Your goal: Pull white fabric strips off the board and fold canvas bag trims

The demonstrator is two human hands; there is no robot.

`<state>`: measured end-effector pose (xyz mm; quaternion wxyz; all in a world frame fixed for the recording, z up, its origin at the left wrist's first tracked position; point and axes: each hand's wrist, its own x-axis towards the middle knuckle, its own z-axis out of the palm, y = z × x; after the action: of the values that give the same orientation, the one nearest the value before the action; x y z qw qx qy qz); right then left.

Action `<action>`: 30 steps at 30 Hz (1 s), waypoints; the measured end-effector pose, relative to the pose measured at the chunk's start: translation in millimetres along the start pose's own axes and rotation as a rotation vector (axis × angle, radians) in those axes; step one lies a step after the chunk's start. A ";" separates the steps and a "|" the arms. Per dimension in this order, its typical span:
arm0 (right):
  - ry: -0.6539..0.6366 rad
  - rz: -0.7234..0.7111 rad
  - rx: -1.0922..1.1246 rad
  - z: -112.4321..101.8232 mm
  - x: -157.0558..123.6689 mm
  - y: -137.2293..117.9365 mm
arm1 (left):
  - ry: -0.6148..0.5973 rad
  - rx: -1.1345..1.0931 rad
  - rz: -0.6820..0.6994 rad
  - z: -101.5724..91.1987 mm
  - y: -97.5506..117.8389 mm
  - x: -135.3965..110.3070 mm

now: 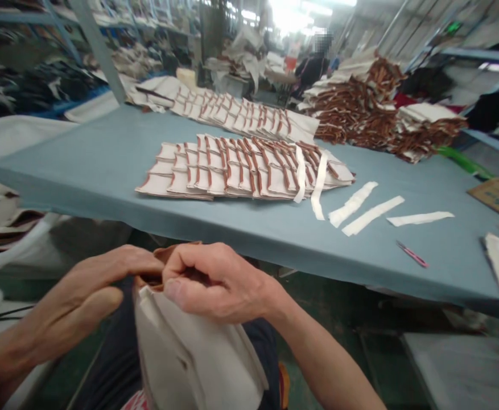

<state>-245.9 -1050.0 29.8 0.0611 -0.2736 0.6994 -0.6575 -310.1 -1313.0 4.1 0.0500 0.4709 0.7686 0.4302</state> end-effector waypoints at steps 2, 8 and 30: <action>-0.006 0.008 0.007 0.2 -0.9 4.0 | -0.070 -0.057 -0.001 -1.2 8.0 10.6; 0.051 0.093 -0.119 -3.2 -4.7 16.4 | -0.135 -0.163 -0.064 -4.3 23.3 29.6; 0.050 0.111 -0.154 4.1 -4.3 37.1 | -0.059 -0.341 -0.190 12.6 12.1 26.4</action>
<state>-251.7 -1052.2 -7.3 0.0587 -0.2218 0.7632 -0.6040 -310.3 -1282.8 13.4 0.1920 0.3935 0.7236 0.5336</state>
